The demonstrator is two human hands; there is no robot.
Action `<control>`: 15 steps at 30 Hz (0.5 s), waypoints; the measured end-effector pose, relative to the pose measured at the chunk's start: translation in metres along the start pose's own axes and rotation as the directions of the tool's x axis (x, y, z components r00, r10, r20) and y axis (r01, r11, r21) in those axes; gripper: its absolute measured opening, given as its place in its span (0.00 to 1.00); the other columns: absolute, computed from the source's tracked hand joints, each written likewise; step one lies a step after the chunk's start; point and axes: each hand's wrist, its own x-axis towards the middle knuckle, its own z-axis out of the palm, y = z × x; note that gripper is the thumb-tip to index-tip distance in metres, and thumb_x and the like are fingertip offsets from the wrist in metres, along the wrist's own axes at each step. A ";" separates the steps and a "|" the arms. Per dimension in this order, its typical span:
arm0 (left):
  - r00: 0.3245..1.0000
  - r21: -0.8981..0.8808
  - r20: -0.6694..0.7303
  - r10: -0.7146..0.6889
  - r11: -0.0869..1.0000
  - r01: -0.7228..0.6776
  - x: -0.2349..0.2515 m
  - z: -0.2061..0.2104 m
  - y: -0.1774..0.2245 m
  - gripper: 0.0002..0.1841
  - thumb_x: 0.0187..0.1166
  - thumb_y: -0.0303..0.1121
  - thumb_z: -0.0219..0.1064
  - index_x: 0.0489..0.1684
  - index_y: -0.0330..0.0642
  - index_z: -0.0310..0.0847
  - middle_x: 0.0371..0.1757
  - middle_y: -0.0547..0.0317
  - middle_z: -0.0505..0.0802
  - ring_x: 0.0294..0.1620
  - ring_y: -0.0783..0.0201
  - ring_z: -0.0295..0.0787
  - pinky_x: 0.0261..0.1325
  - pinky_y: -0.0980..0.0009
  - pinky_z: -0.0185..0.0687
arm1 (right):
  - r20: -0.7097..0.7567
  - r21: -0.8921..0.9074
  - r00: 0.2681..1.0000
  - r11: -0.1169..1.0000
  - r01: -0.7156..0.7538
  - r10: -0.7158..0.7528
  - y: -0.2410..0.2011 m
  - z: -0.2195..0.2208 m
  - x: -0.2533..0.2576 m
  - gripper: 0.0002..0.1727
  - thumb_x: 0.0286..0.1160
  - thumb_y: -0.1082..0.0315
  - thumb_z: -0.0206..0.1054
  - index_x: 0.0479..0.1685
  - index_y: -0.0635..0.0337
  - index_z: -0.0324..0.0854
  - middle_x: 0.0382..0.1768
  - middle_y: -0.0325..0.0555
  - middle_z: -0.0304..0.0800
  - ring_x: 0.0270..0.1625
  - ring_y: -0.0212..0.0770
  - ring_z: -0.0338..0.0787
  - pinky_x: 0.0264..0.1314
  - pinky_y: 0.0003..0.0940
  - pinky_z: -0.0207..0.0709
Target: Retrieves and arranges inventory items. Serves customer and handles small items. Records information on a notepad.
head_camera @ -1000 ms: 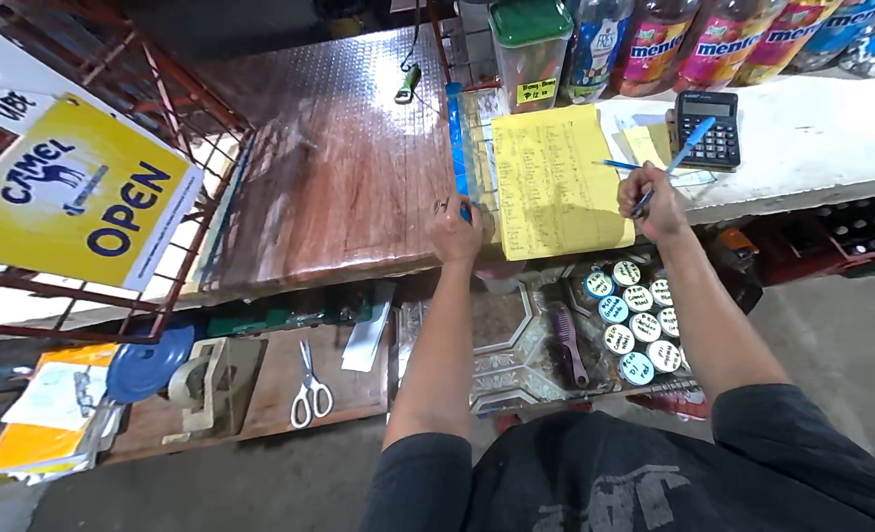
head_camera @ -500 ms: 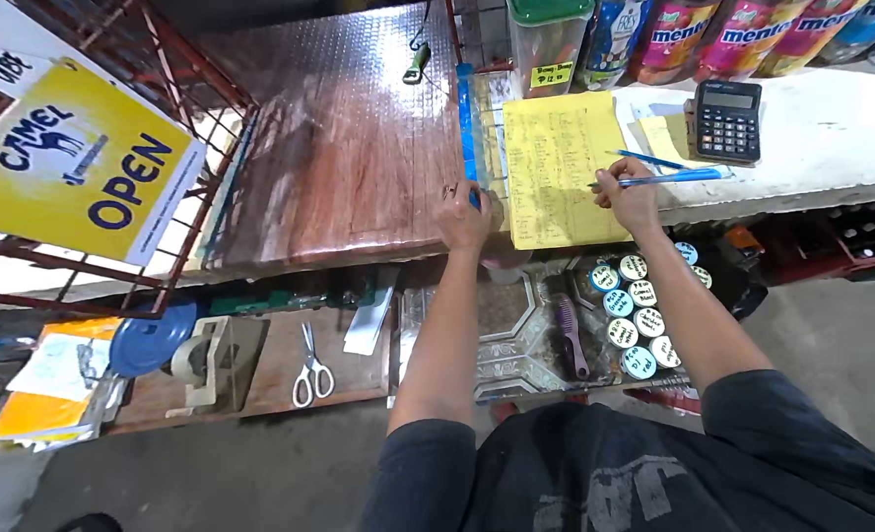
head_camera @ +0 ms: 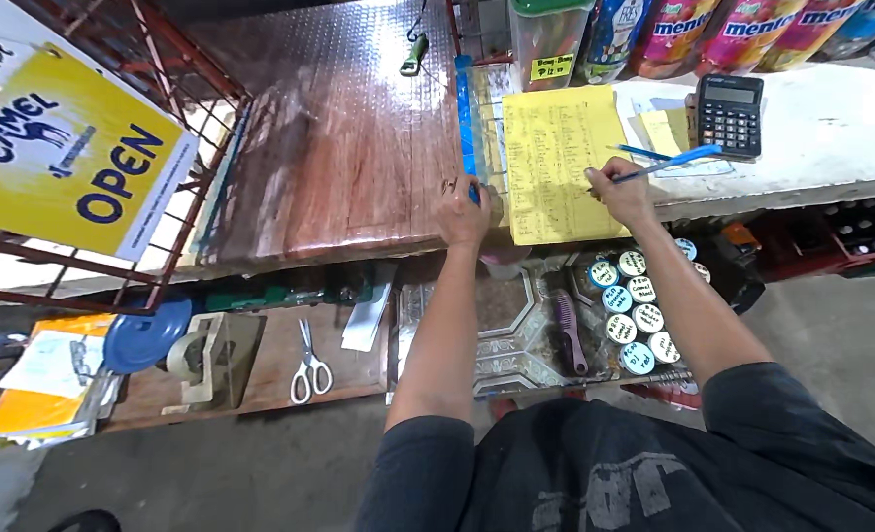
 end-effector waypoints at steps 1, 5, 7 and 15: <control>1.000 0.002 -0.002 0.003 1.000 -0.003 0.000 0.000 0.000 0.11 0.75 0.32 0.64 0.43 0.39 0.92 0.44 0.43 0.96 0.52 0.40 0.93 0.52 0.45 0.85 | 0.019 -0.008 1.000 1.000 0.009 -0.009 0.001 0.005 0.001 0.16 0.81 0.61 0.68 0.32 0.66 0.79 0.24 0.40 0.80 0.25 0.28 0.78 0.35 0.28 0.75; 1.000 0.010 -0.018 0.011 1.000 -0.011 0.000 0.001 -0.001 0.11 0.75 0.32 0.65 0.43 0.40 0.92 0.43 0.45 0.97 0.51 0.41 0.94 0.52 0.46 0.85 | 0.060 -0.100 0.998 0.995 -0.014 0.020 0.002 0.013 0.005 0.15 0.78 0.66 0.67 0.23 0.61 0.74 0.19 0.38 0.71 0.23 0.32 0.71 0.31 0.34 0.66; 1.000 0.007 -0.003 0.005 1.000 -0.005 0.000 0.001 -0.001 0.11 0.75 0.33 0.64 0.44 0.40 0.92 0.43 0.44 0.96 0.52 0.40 0.93 0.53 0.45 0.84 | 0.062 -0.124 0.998 0.992 -0.023 0.031 0.002 0.014 0.006 0.14 0.78 0.67 0.66 0.23 0.61 0.74 0.19 0.38 0.71 0.23 0.32 0.71 0.31 0.35 0.66; 1.000 -0.017 0.029 0.003 1.000 -0.002 0.002 -0.002 0.001 0.11 0.76 0.32 0.63 0.44 0.37 0.91 0.45 0.41 0.96 0.52 0.38 0.93 0.56 0.43 0.83 | 0.053 -0.140 0.998 0.990 0.030 -0.023 0.004 0.018 0.003 0.15 0.78 0.64 0.68 0.24 0.64 0.78 0.20 0.41 0.74 0.24 0.35 0.74 0.33 0.38 0.69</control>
